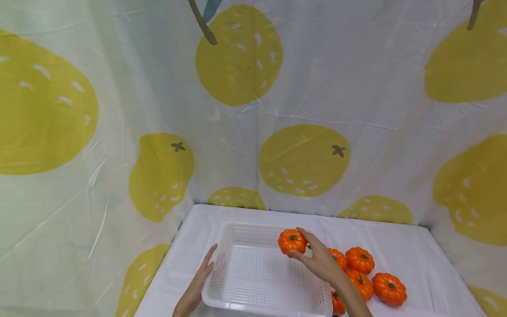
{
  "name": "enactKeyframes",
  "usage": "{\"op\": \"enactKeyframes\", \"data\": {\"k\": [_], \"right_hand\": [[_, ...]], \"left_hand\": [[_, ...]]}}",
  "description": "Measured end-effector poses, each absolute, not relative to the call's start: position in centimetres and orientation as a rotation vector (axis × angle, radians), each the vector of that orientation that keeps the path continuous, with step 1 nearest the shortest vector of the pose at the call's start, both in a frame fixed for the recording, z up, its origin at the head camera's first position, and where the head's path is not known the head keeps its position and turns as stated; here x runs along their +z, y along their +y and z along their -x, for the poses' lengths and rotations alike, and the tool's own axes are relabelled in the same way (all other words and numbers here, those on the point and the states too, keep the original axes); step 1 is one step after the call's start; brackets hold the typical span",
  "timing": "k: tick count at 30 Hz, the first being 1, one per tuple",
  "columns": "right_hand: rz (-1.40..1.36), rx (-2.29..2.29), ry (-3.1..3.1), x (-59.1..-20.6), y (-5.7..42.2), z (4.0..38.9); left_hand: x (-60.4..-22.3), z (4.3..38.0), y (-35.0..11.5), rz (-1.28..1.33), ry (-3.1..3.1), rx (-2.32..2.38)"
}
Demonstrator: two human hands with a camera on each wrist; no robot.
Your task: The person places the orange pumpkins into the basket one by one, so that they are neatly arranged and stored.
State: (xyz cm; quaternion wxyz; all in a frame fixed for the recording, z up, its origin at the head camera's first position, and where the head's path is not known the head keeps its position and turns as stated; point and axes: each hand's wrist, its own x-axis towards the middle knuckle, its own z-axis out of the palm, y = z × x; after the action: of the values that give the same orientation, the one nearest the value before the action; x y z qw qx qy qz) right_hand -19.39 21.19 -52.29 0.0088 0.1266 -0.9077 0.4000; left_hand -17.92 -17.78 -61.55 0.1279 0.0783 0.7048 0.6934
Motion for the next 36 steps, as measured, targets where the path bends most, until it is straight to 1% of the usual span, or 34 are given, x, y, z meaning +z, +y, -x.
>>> {"op": "enactKeyframes", "data": {"k": [8, 18, 36], "right_hand": [[-0.536, 1.293, -2.801, -52.0, 19.0, 21.2], [-0.72, 1.321, -2.91, -52.0, 16.2, 23.7], [-0.913, 1.493, -2.871, -54.9, 13.4, 25.9]], "left_hand": [[-61.6, 17.9, -18.1, -0.247, 2.048, 2.017], [-61.7, 17.8, -18.0, -0.263, 2.04, 2.006], [-61.5, 17.6, -17.8, -0.233, 2.078, 1.972]]}}
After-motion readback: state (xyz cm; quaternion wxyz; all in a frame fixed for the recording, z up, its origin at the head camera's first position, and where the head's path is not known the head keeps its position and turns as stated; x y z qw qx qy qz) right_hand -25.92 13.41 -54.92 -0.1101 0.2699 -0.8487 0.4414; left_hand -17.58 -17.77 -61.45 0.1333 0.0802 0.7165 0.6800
